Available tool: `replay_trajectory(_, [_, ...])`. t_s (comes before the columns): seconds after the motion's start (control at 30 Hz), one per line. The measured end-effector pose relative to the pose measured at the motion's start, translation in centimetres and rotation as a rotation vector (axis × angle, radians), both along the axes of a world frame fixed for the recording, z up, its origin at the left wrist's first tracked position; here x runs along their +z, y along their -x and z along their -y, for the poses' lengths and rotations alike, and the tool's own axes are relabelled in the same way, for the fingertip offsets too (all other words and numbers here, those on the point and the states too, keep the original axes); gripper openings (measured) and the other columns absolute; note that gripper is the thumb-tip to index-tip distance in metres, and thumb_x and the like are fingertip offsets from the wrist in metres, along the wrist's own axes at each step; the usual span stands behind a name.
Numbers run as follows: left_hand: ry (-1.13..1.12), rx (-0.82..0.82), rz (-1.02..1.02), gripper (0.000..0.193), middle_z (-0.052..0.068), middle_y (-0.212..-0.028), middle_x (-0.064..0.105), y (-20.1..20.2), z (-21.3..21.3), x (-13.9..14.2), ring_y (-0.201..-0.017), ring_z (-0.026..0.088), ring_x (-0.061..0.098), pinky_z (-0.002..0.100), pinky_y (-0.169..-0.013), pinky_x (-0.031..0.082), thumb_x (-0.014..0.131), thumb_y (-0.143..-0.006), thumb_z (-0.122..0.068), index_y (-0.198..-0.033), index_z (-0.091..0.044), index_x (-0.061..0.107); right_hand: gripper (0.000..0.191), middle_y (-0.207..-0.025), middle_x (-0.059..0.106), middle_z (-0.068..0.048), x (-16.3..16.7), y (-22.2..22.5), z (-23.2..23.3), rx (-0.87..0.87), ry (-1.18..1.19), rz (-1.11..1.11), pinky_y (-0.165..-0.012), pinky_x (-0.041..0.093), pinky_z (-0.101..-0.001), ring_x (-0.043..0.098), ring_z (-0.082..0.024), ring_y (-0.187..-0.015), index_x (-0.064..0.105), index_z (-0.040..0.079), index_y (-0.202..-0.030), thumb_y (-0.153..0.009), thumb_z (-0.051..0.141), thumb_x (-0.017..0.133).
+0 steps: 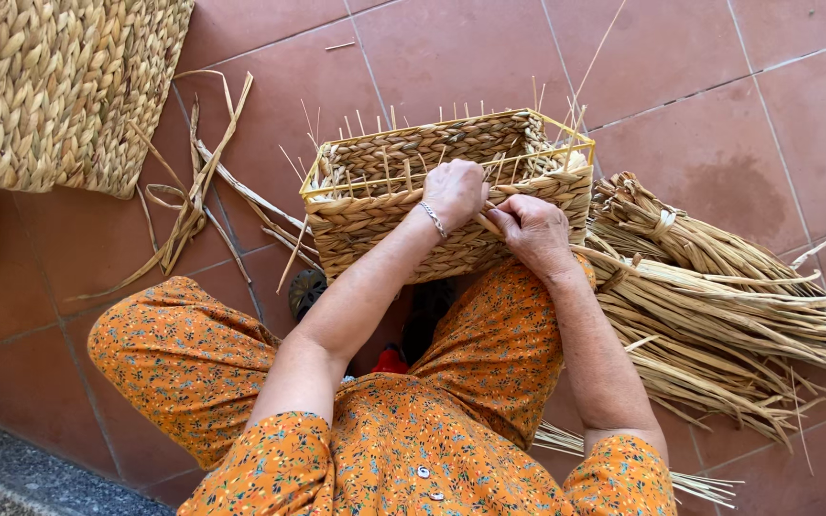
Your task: The person sits on the tiled floor weaving a rectangular water-hyacinth basket around a frame. They tuck and weave strands along the rim, rotate the basket to reach different sides, pull new strands from a bundle beside them, and press the weave tight by hand.
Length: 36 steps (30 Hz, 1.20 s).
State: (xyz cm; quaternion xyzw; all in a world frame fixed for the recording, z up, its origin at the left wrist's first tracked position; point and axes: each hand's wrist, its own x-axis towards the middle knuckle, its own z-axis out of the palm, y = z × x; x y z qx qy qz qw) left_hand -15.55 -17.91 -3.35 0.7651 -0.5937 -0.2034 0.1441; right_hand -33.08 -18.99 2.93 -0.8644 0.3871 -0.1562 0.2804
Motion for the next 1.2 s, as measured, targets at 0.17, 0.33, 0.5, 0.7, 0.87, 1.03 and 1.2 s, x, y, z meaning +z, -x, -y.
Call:
replay_trajectory(0.17, [0.300,-0.088,-0.217,0.019,0.010,-0.075,0.070,-1.5,-3.9,0.3,-0.067,0.027,0.072,0.042,-0.065,0.058,0.063,-0.100,-0.020,-0.090,-0.008,0.073,0.021,-0.079,0.074,-0.010,-0.6,-0.1,0.6,-0.049,-0.035,-0.098,-0.067,0.054,-0.0415,0.071,-0.029,-0.071,0.076,0.012,-0.092,-0.093,0.033,0.076])
replay_trajectory(0.33, [0.662,-0.125,-0.361,0.009,0.010,-0.104,0.068,-2.2,-5.7,1.3,-0.082,0.029,0.072,0.040,-0.071,0.059,0.066,-0.098,-0.013,-0.101,-0.006,0.071,0.024,-0.075,0.074,-0.009,-0.1,-0.8,1.5,-0.142,-0.101,-0.132,-0.067,0.054,-0.0403,0.072,-0.027,-0.070,0.077,0.017,-0.098,-0.092,0.039,0.075])
replay_trajectory(0.5, [0.476,-0.120,-0.398,0.013,0.009,-0.108,0.071,-2.7,-4.4,1.0,-0.095,0.032,0.070,0.040,-0.084,0.056,0.065,-0.096,-0.008,-0.108,-0.008,0.071,0.045,-0.073,0.074,-0.006,3.8,0.8,1.2,-0.170,-0.179,-0.151,-0.063,0.054,-0.0380,0.072,-0.024,-0.066,0.067,0.016,-0.121,-0.087,0.042,0.079])
replay_trajectory(0.7, [0.397,-0.223,-0.545,0.037,0.012,-0.117,0.069,-3.8,-5.2,0.9,-0.102,0.027,0.069,0.035,-0.089,0.057,0.058,-0.087,0.003,-0.121,-0.006,0.067,0.017,-0.084,0.070,-0.006,7.0,1.9,-1.0,-0.029,0.124,-0.129,-0.067,0.052,-0.0384,0.068,-0.024,-0.073,0.076,0.012,-0.098,-0.087,0.022,0.082])
replay_trajectory(0.87, [0.287,-0.265,-0.754,0.055,0.010,-0.120,0.063,-4.8,-5.7,2.1,-0.085,0.016,0.065,0.028,-0.077,0.057,0.074,-0.075,-0.003,-0.128,-0.004,0.061,0.009,-0.090,0.069,-0.005,7.5,-1.6,-0.7,0.114,0.373,0.071,-0.070,0.051,-0.0365,0.067,-0.023,-0.078,0.074,0.010,-0.098,-0.093,0.015,0.079])
replay_trajectory(1.03, [0.275,-0.156,-0.805,0.036,0.003,-0.098,0.064,-3.9,-5.3,3.0,-0.078,0.011,0.057,0.027,-0.070,0.054,0.084,-0.079,-0.013,-0.112,-0.007,0.074,0.010,-0.090,0.069,-0.005,7.7,-3.7,0.9,0.151,0.425,0.176,-0.070,0.052,-0.0374,0.068,-0.024,-0.080,0.073,0.009,-0.098,-0.094,0.015,0.080])
replay_trajectory(1.2, [0.280,0.027,-0.470,0.034,0.006,-0.080,0.058,-1.3,-4.8,2.6,-0.073,0.021,0.059,0.039,-0.066,0.051,0.088,-0.079,-0.031,-0.085,-0.005,0.067,0.008,-0.091,0.073,-0.006,7.0,-3.2,2.3,0.052,0.264,0.219,-0.067,0.053,-0.0335,0.070,-0.020,-0.077,0.075,0.007,-0.098,-0.094,0.011,0.081])
